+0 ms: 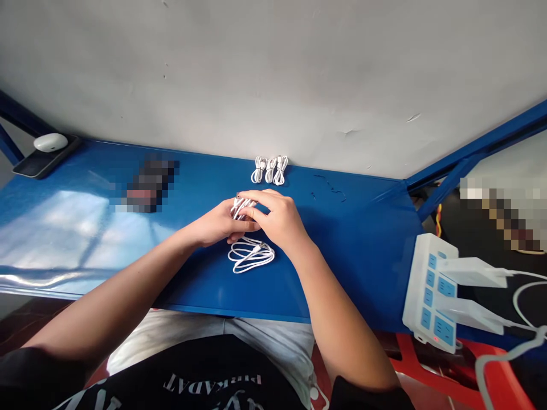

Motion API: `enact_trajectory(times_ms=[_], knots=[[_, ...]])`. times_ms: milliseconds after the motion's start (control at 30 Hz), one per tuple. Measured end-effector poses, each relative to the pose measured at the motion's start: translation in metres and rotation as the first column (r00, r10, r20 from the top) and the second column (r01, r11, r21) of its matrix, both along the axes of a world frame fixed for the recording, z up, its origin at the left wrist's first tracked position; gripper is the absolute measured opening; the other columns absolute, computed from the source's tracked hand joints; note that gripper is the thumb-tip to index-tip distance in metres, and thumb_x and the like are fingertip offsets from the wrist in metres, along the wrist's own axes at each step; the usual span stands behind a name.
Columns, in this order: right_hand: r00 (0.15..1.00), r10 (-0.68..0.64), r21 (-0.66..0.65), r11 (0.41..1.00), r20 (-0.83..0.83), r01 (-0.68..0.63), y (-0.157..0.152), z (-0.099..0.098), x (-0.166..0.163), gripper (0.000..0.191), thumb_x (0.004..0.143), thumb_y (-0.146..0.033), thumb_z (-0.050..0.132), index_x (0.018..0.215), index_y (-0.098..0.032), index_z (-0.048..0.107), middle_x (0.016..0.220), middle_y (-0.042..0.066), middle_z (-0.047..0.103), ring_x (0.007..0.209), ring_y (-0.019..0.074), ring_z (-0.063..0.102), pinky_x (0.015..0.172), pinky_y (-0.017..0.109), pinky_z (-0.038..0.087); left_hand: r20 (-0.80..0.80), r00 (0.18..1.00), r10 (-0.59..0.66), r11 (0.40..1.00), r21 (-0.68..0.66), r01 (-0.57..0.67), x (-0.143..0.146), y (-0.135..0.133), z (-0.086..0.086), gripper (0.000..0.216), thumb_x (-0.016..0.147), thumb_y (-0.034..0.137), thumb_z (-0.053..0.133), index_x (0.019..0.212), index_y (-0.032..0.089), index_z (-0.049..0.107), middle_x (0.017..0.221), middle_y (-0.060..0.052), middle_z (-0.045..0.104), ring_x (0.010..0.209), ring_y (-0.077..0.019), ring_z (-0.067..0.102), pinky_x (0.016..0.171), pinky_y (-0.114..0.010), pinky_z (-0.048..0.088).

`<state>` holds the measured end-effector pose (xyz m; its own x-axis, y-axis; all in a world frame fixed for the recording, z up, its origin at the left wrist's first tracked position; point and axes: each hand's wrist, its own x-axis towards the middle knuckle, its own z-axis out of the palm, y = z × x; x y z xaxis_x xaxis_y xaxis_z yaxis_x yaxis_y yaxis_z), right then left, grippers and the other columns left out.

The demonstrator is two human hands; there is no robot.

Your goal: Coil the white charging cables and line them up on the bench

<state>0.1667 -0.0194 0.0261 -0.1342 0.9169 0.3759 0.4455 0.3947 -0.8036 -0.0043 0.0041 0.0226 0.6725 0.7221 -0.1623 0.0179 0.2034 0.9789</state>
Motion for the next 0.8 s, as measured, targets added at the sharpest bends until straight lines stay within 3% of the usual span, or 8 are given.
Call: enact_trajectory(times_ms=[167,367,467,633,700,800], knots=[[0.980,-0.067,-0.030,0.998,-0.186,0.063,-0.003,-0.004,-0.010,0.030,0.081,-0.031,0.081,0.110,-0.025,0.076,0.111,0.004,0.078,0.106,0.0253,0.074,0.100,0.043,0.059,-0.165,0.972,0.169,0.967,0.216,-0.131,-0.001,0.000,-0.002,0.017,0.086,0.026,0.064,0.087,0.019,0.049,0.055,0.005,0.055,0.038,-0.0091,0.051,0.038,-0.020,0.037],[0.997,-0.012,0.058,0.998,-0.078,0.017,-0.005,-0.003,-0.015,0.030,0.088,-0.038,0.074,0.117,-0.028,0.075,0.124,0.005,0.074,0.120,0.0273,0.068,0.110,0.047,0.052,-0.051,0.968,0.245,0.933,0.285,-0.221,0.001,0.004,-0.012,0.014,0.082,0.022,0.066,0.089,0.017,0.055,0.061,0.004,0.056,0.044,-0.0079,0.050,0.043,-0.021,0.038],[0.997,0.033,0.049,0.998,-0.064,-0.030,-0.006,-0.001,-0.013,0.049,0.084,-0.044,0.078,0.129,-0.028,0.068,0.131,0.008,0.070,0.124,0.0282,0.065,0.110,0.047,0.051,0.025,0.965,0.262,0.951,0.164,-0.263,0.004,0.003,-0.012,0.018,0.081,0.024,0.071,0.092,0.018,0.058,0.064,0.003,0.055,0.045,-0.0077,0.047,0.042,-0.022,0.036],[0.988,0.153,-0.014,0.988,0.030,-0.153,-0.009,0.000,-0.011,0.122,0.055,-0.047,0.097,0.158,-0.031,0.032,0.152,0.013,0.052,0.140,0.0362,0.050,0.118,0.054,0.042,0.133,0.975,0.178,0.960,-0.239,-0.142,0.003,0.000,0.003,0.028,0.087,0.036,0.068,0.071,0.017,0.054,0.052,0.003,0.046,0.043,-0.0072,0.041,0.043,-0.022,0.031],[0.982,0.158,-0.001,0.987,0.108,-0.159,-0.011,0.000,-0.013,0.129,0.052,-0.042,0.099,0.159,-0.033,0.027,0.158,0.012,0.044,0.145,0.0370,0.043,0.121,0.055,0.038,0.151,0.980,0.126,0.937,-0.343,-0.067,0.001,0.000,0.008,0.037,0.088,0.037,0.065,0.061,0.017,0.049,0.050,0.002,0.046,0.043,-0.0079,0.044,0.044,-0.023,0.034],[0.980,0.129,0.026,0.991,0.154,-0.135,-0.013,-0.001,-0.017,0.119,0.061,-0.033,0.095,0.159,-0.035,0.027,0.160,0.009,0.041,0.147,0.0342,0.041,0.122,0.053,0.038,0.159,0.981,0.108,0.925,-0.377,-0.040,-0.001,0.000,0.010,0.040,0.088,0.037,0.064,0.058,0.016,0.049,0.053,-0.001,0.050,0.048,-0.0091,0.050,0.047,-0.023,0.036]])
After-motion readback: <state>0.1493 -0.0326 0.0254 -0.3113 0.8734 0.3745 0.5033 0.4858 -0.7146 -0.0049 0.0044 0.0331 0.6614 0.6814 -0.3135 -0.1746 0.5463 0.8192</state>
